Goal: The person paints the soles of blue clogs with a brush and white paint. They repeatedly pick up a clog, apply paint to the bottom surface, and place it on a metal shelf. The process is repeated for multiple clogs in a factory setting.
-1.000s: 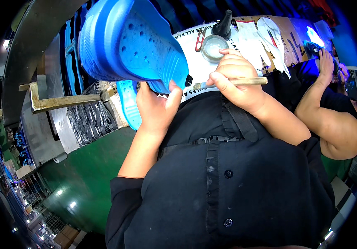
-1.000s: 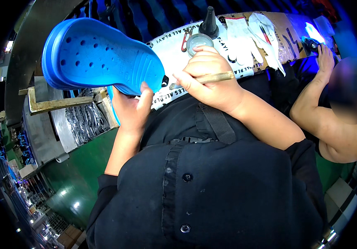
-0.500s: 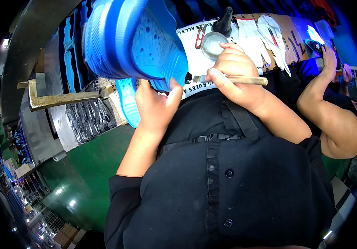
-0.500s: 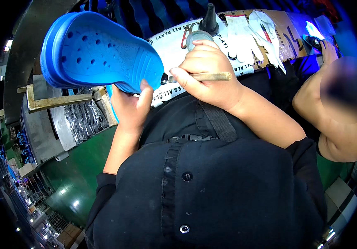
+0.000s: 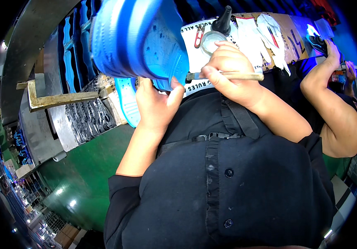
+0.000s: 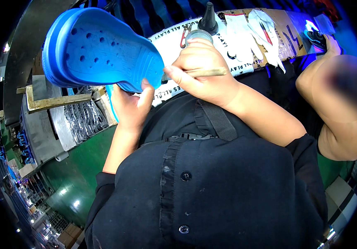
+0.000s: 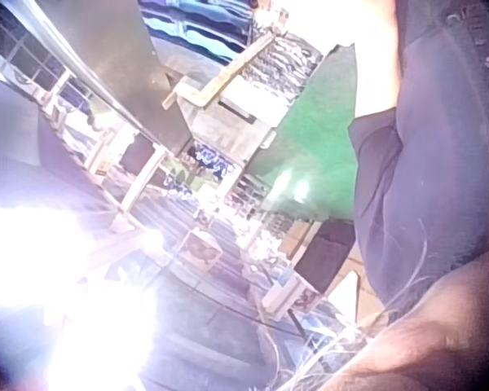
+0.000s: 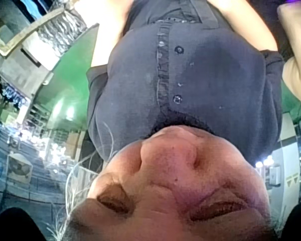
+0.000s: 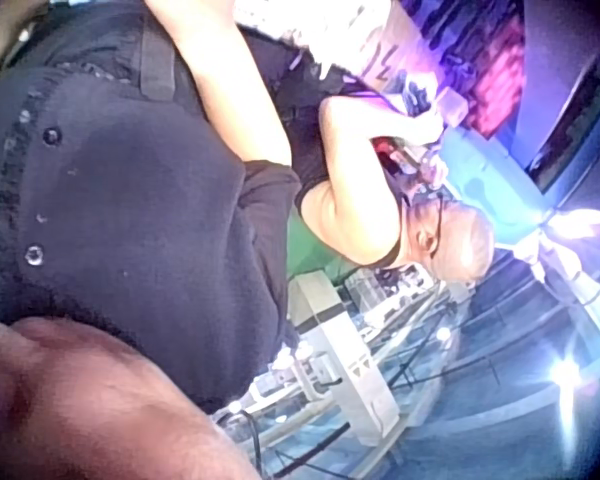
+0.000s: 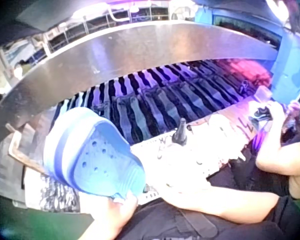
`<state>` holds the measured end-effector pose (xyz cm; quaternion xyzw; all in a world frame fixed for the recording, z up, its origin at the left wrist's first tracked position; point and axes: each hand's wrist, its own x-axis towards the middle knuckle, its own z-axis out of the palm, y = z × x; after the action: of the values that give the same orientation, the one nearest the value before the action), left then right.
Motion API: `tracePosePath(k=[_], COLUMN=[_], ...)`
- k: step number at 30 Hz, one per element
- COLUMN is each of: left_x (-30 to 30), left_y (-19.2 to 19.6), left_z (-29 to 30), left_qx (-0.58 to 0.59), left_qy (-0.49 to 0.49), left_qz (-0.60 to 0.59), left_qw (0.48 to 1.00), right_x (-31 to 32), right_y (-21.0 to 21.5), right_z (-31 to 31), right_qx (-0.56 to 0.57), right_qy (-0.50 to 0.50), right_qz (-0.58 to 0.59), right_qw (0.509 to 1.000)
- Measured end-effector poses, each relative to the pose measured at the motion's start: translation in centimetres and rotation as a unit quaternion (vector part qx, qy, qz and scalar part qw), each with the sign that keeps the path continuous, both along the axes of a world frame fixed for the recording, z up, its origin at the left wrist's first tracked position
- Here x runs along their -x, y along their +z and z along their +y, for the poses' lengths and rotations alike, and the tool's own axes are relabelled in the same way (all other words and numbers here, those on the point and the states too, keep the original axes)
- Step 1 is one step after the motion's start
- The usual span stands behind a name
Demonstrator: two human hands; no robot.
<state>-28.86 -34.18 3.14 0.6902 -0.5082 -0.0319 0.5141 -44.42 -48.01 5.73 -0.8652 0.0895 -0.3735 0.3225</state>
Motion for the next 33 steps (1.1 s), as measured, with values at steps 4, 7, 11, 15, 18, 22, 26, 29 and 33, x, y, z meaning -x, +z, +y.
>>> tracePosePath(k=[4, 7, 11, 15, 18, 22, 26, 29, 33], left_x=[0.2, 0.0, -0.6, -2.5, -0.4, 3.0, 8.5, 11.4, 18.8], left_y=[0.4, 0.2, 3.0, 6.9, 12.8, 16.1, 21.5, 25.0, 25.7], left_z=[-0.1, 0.8, 2.2, 3.0, 1.0, -5.3, -19.4, -33.2, -34.7], left_qx=[-0.001, -0.034, -0.044, 0.040, -0.072, -0.213, -0.181, -0.044, 0.075], left_qy=[0.015, 0.036, 0.046, -0.090, -0.198, -0.377, -0.563, -0.492, -0.403], left_qz=[0.018, 0.103, 0.167, 0.310, 0.446, 0.421, 0.356, 0.536, 0.520], left_qw=[1.000, 0.993, 0.984, 0.946, 0.870, 0.797, 0.724, 0.684, 0.749], right_x=[0.4, 1.8, 4.1, 6.5, 9.0, 12.3, 14.3, 14.5, 17.2], right_y=[0.5, 1.3, 0.6, -1.1, -1.3, -2.2, -2.9, -2.9, -3.0], right_z=[0.2, -0.4, -2.0, -2.7, -2.3, -2.2, -2.7, -3.1, -3.1], right_qx=[0.051, 0.038, -0.004, -0.124, -0.215, -0.254, -0.364, -0.349, -0.359], right_qy=[-0.028, -0.039, -0.109, -0.179, -0.187, -0.226, -0.241, -0.226, -0.261], right_qz=[0.018, -0.014, -0.074, -0.115, -0.093, -0.048, -0.090, -0.114, -0.107], right_qw=[0.998, 0.998, 0.991, 0.969, 0.954, 0.939, 0.895, 0.902, 0.890])
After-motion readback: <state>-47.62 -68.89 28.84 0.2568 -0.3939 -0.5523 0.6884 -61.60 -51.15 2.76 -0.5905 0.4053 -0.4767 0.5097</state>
